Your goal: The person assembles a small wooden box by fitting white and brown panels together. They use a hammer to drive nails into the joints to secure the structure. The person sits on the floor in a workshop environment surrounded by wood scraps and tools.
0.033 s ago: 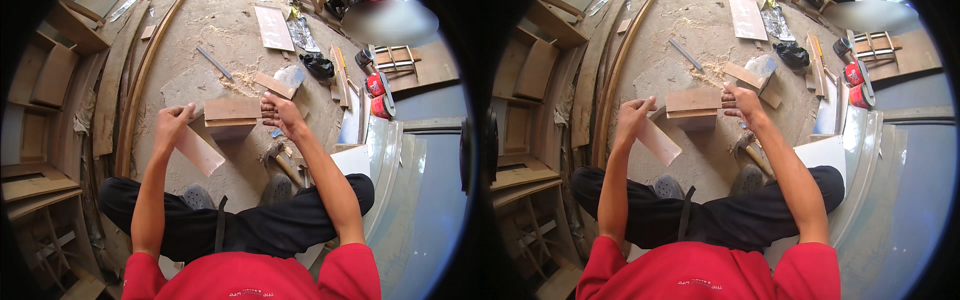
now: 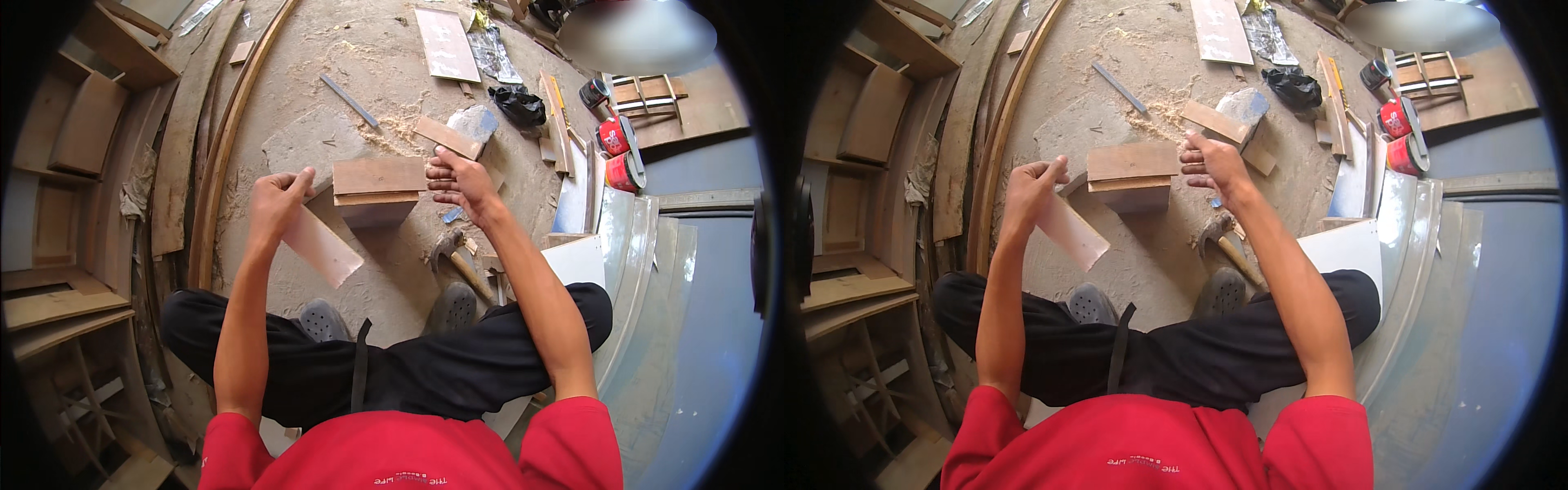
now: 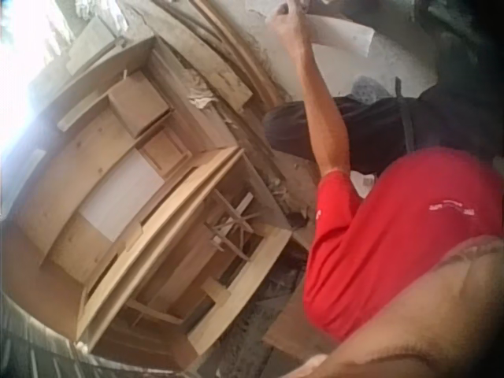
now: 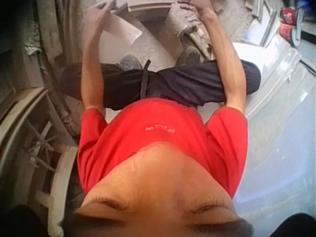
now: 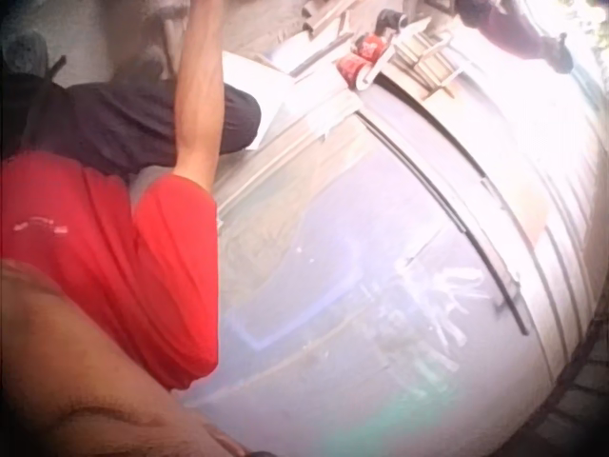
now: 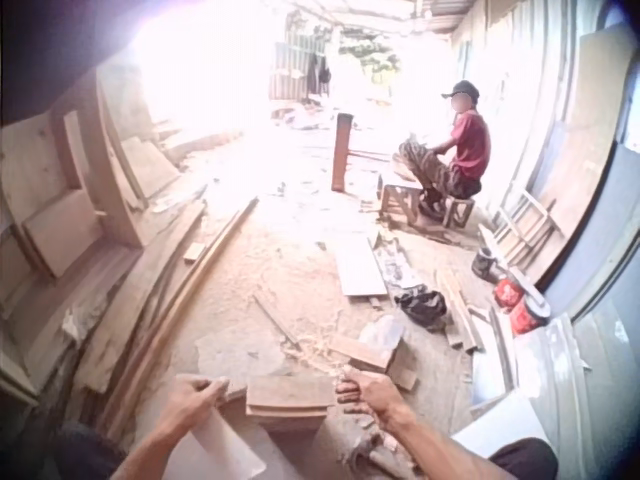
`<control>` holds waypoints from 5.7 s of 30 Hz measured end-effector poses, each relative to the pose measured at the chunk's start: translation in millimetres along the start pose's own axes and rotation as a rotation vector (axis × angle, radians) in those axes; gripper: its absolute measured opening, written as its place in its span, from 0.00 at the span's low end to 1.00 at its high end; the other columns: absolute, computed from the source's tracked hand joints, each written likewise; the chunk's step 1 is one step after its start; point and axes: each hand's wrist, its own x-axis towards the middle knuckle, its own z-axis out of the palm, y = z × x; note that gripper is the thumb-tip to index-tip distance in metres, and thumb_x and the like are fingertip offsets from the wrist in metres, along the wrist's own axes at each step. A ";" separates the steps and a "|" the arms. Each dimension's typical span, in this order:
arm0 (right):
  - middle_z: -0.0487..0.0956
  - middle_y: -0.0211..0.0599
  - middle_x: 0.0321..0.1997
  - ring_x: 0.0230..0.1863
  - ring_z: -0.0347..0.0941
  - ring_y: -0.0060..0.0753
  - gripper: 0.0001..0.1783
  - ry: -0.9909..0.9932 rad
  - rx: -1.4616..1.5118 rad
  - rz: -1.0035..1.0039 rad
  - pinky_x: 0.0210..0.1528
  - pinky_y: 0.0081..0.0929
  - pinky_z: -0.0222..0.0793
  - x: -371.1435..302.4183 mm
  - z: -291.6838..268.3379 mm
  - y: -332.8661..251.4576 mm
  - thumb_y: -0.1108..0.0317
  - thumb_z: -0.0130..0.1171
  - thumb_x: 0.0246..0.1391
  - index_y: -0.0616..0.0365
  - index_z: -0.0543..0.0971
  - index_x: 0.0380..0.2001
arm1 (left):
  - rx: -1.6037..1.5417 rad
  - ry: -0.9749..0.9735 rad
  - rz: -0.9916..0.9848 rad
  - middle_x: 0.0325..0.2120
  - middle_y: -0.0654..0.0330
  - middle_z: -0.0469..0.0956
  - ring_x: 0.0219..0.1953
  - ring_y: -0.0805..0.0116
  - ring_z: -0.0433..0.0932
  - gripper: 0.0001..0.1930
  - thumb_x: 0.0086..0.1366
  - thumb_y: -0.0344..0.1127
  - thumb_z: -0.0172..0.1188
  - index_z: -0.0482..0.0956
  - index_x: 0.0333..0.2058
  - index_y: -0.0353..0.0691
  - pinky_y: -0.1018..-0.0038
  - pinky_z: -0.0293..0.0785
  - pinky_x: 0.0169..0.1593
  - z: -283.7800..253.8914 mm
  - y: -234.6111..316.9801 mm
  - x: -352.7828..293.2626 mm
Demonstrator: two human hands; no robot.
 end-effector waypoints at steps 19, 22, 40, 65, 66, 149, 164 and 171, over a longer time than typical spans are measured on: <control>0.80 0.52 0.53 0.57 0.75 0.54 0.23 -0.149 -1.538 0.068 0.58 0.46 0.72 37.3 -73.2 148.9 0.52 0.59 0.56 0.55 0.82 0.48 | 0.388 -0.139 -0.282 0.35 0.48 0.85 0.40 0.48 0.84 0.26 0.64 0.61 0.57 0.89 0.34 0.43 0.58 0.78 0.46 144.4 -213.0 7.5; 0.81 0.52 0.52 0.56 0.76 0.54 0.21 -0.150 -1.561 -0.013 0.56 0.49 0.72 26.6 -66.3 144.6 0.54 0.56 0.58 0.55 0.80 0.48 | 0.435 -0.028 -0.149 0.35 0.49 0.85 0.40 0.47 0.83 0.21 0.65 0.57 0.57 0.87 0.37 0.46 0.57 0.78 0.45 146.3 -198.4 8.1; 0.81 0.50 0.49 0.52 0.77 0.56 0.19 -0.233 -1.654 0.085 0.52 0.50 0.73 38.3 -70.8 163.1 0.53 0.56 0.59 0.52 0.80 0.46 | 0.684 0.112 0.533 0.42 0.55 0.81 0.45 0.53 0.82 0.12 0.64 0.33 0.54 0.84 0.42 0.48 0.58 0.80 0.47 112.9 -118.1 199.0; 0.81 0.48 0.49 0.52 0.76 0.55 0.23 -0.232 -1.752 0.051 0.51 0.50 0.74 18.7 -63.1 174.0 0.52 0.57 0.58 0.54 0.76 0.51 | 0.903 0.079 0.598 0.35 0.50 0.82 0.39 0.53 0.84 0.09 0.67 0.31 0.49 0.79 0.39 0.40 0.60 0.82 0.39 120.3 -127.4 216.7; 0.81 0.49 0.49 0.52 0.76 0.55 0.23 -0.233 -1.749 0.049 0.52 0.50 0.74 17.0 -62.3 174.0 0.52 0.57 0.58 0.54 0.76 0.51 | 0.869 0.076 0.577 0.34 0.50 0.83 0.38 0.53 0.84 0.09 0.66 0.31 0.50 0.79 0.39 0.40 0.59 0.82 0.37 121.6 -128.1 216.3; 0.75 0.44 0.55 0.57 0.70 0.47 0.38 -0.364 -1.256 -0.865 0.63 0.47 0.61 15.1 71.8 -33.7 0.52 0.70 0.47 0.60 0.73 0.58 | -0.235 -0.278 0.258 0.33 0.54 0.85 0.38 0.68 0.85 0.07 0.69 0.30 0.60 0.76 0.41 0.32 0.72 0.79 0.43 15.8 -8.0 76.7; 0.77 0.43 0.53 0.54 0.73 0.45 0.38 -0.318 -1.277 -0.882 0.63 0.46 0.61 12.1 70.7 -31.0 0.53 0.70 0.47 0.58 0.73 0.60 | -0.220 -0.286 0.331 0.34 0.55 0.85 0.35 0.67 0.83 0.08 0.66 0.31 0.64 0.82 0.40 0.33 0.72 0.78 0.41 13.8 -10.9 73.2; 0.77 0.42 0.52 0.53 0.73 0.46 0.37 -0.290 -1.268 -0.922 0.63 0.46 0.60 14.0 69.8 -26.2 0.52 0.69 0.49 0.58 0.73 0.59 | -0.178 -0.298 0.341 0.35 0.57 0.85 0.35 0.71 0.82 0.07 0.66 0.31 0.64 0.85 0.40 0.36 0.73 0.77 0.41 17.6 -12.1 71.4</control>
